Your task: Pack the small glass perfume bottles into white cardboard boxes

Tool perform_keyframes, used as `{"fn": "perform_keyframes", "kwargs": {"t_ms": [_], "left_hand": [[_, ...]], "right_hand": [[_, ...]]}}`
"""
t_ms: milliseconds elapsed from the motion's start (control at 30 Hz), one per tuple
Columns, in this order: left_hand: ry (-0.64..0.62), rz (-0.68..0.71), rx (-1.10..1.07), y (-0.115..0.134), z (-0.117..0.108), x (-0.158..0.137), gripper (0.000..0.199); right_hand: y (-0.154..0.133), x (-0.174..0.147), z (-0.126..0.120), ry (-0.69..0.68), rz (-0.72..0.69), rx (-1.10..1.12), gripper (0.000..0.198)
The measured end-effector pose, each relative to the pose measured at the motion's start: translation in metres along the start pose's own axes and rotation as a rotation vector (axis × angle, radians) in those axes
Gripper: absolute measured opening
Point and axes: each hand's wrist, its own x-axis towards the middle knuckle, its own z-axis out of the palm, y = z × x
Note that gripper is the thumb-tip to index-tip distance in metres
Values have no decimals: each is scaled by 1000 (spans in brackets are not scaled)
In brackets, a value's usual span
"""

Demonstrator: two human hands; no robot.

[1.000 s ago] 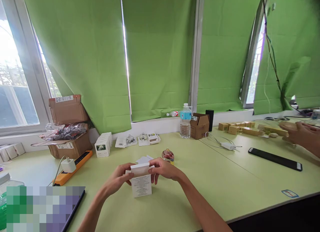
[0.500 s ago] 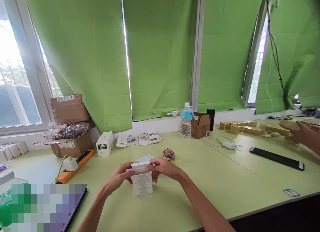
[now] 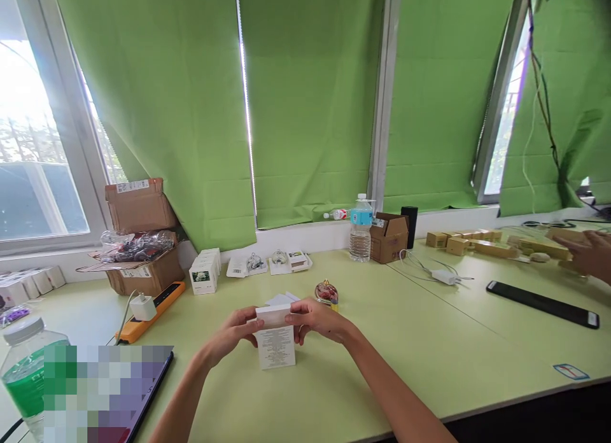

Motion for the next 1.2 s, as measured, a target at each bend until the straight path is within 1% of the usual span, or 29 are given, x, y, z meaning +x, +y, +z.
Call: {"fn": "perform_keyframes", "kwargs": {"t_ms": [167, 267, 467, 667, 733, 833, 933, 1100, 1200], "left_hand": [[29, 7, 38, -4, -1, 3, 36], [85, 44, 46, -6, -1, 5, 33], [161, 158, -35, -10, 1, 6, 33], [160, 204, 6, -11, -1, 6, 28], [156, 200, 32, -10, -2, 5, 25], [124, 166, 42, -9, -2, 5, 33], [89, 127, 41, -9, -2, 5, 37], [128, 84, 112, -9, -2, 4, 41], [125, 61, 135, -9, -3, 4, 40]], "right_hand": [[3, 1, 0, 24, -27, -37, 41], [8, 5, 0, 83, -60, -91, 43], [9, 9, 3, 219, -113, -157, 49], [14, 11, 3, 247, -94, -163, 50], [17, 12, 2, 250, -86, -160, 49], [19, 13, 1, 240, -71, -148, 48], [20, 13, 0, 224, -63, -144, 49], [20, 12, 1, 209, -64, -139, 48], [21, 13, 1, 211, -61, -128, 46]]}}
